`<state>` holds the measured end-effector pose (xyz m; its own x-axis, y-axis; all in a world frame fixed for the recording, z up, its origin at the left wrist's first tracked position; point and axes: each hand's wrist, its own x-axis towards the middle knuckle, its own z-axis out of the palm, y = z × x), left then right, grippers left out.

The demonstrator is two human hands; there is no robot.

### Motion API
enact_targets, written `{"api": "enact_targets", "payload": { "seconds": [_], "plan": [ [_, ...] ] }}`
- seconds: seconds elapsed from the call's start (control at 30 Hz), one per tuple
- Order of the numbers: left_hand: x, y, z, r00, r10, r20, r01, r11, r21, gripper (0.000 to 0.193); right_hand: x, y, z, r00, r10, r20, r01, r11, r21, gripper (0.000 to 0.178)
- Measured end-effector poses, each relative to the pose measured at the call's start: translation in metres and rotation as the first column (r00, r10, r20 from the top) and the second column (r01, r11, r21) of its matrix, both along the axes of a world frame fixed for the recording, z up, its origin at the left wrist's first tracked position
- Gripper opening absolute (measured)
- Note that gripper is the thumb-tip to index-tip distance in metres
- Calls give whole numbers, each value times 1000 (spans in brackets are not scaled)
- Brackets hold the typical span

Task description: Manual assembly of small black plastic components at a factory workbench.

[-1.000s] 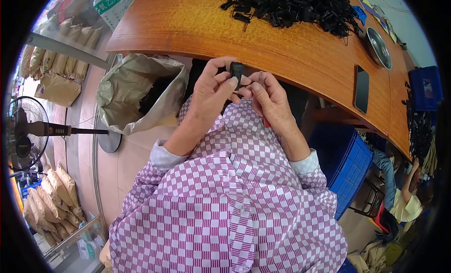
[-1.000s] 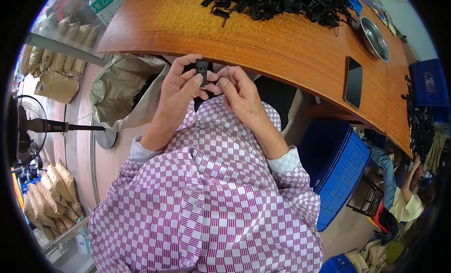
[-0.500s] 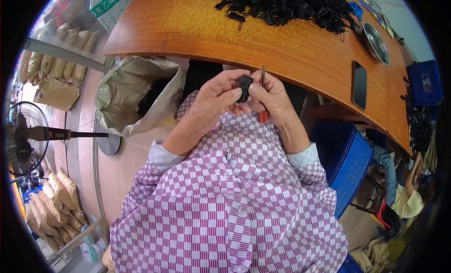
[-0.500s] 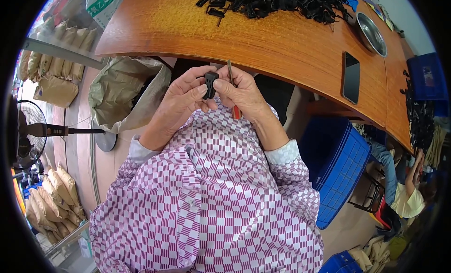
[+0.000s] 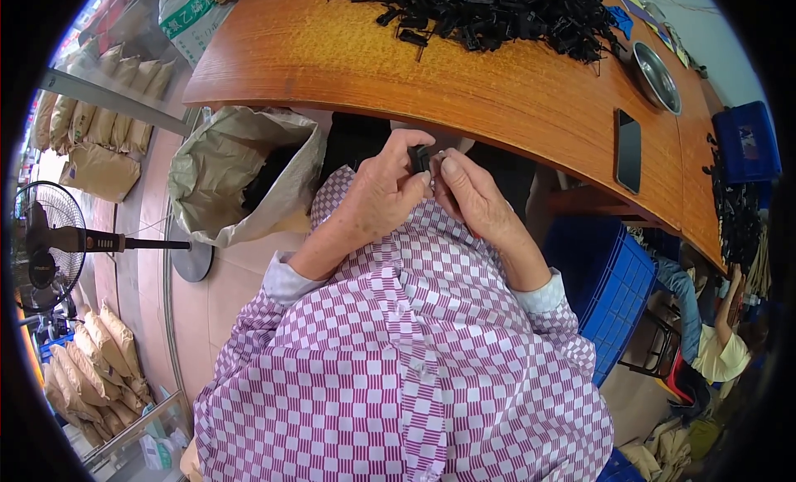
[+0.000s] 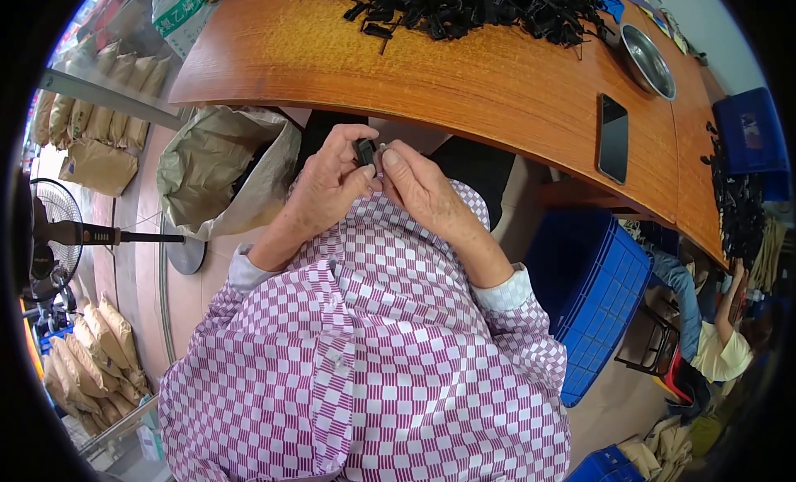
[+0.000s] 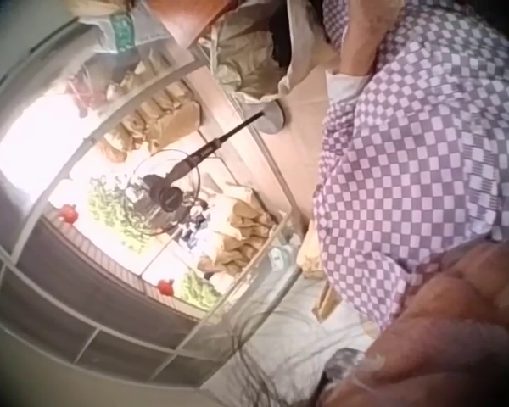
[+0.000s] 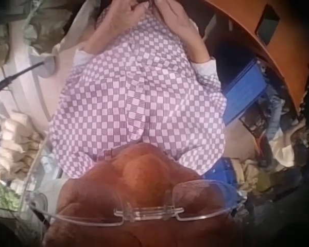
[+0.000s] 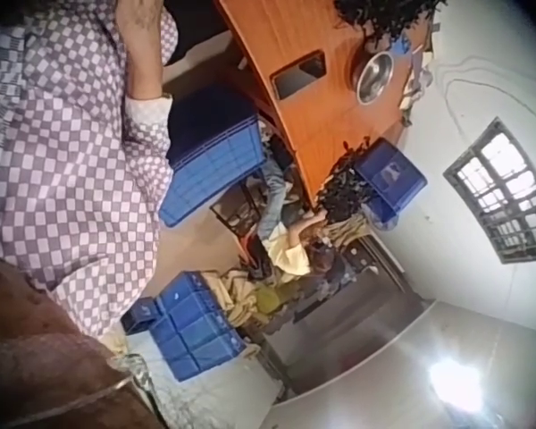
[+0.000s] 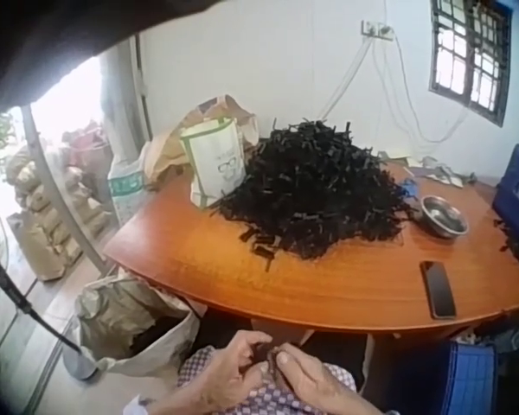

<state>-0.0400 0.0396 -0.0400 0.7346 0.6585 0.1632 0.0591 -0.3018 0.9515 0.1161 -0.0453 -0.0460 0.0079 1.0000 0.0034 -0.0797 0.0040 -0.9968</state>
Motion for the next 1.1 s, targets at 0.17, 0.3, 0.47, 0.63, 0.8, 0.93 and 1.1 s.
{"api": "enact_targets", "payload": {
  "seconds": [0.17,0.3,0.47,0.63,0.8,0.93,1.1],
  "plan": [
    [1,-2,3,1000,-3,-23,1,998,-57,33,-4,-3,-3,981,7,192,1,999,-44,27],
    [0,-1,-1,1000,11,-3,-11,998,-58,30,-6,-1,-5,966,-7,260,8,1000,-3,26],
    [-1,-2,-1,989,102,-111,-82,982,168,31,-9,5,-9,947,-16,320,8,1000,27,25],
    [-4,2,-5,964,248,-98,-192,900,391,34,-18,20,-15,960,-34,279,21,999,48,23],
    [-28,17,-1,943,332,-4,-311,888,338,33,-10,52,3,940,97,327,-112,993,26,22],
    [-106,66,-5,690,642,-336,-461,746,480,31,30,110,2,515,-239,823,-47,951,305,21],
    [-171,89,-22,614,742,-272,-301,537,788,44,81,168,-14,95,-314,945,-106,941,323,25]
  ]
}}
